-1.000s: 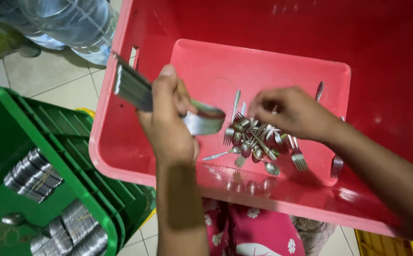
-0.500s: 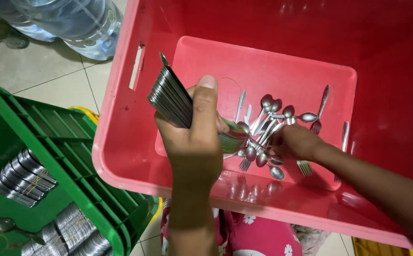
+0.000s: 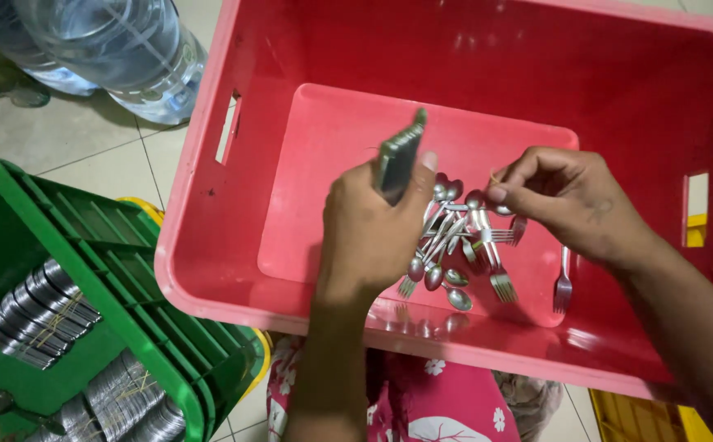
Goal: The person organizes metal cutlery by separating spoons and forks from a mixed pile in a pink bin. They gather spoons into a stack, secure them with a rubber band, and place the bundle into a green bin. The person then gathers forks into a stack and places them into the green bin.
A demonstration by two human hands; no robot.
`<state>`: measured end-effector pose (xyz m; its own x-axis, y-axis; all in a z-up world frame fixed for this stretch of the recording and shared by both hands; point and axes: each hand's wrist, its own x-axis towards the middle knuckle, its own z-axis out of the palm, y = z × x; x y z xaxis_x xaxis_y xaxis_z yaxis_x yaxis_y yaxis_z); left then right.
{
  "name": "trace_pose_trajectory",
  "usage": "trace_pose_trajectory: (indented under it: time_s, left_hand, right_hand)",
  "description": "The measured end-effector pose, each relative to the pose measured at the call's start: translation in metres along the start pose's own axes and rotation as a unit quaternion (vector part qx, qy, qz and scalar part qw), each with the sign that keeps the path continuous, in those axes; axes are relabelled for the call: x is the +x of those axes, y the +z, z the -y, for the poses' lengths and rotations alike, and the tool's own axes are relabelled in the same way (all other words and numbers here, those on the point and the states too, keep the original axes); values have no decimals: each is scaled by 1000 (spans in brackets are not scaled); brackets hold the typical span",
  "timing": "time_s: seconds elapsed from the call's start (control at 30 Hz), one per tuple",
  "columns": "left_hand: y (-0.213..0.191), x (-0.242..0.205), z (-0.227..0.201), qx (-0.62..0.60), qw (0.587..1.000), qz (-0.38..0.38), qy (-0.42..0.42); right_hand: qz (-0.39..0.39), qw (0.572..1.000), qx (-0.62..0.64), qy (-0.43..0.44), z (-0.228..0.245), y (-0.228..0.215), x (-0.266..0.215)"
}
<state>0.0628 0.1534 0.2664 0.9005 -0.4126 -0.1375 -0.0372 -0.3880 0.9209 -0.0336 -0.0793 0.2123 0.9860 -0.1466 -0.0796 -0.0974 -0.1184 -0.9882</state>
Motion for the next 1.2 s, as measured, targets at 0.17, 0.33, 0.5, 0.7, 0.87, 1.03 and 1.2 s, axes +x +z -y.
trace_pose_trajectory:
  time_s: [0.17,0.33,0.5,0.7,0.87,1.03,1.2]
  left_hand:
    - [14,-1,-7,61,996,64,21]
    - [26,-3,1,-24,993,92,65]
    - [24,-3,-7,-4,992,126,8]
    - [24,-2,-6,30,977,213,-1]
    - [38,-9,20,-69,954,239,166]
    - [29,-5,10,-218,934,261,109]
    - [27,-7,5,-247,932,232,126]
  right_hand:
    - [-52,991,-126,-4,46,2,-11]
    - [20,996,57,-59,40,-15,-18]
    - [59,988,93,-111,58,-7,-25]
    - [39,943,-286,-165,98,17,-20]
    - [150,903,-352,-197,104,30,-8]
    - [89,913,-337,-211,105,33,-9]
    - [0,920,-343,-189,107,24,-11]
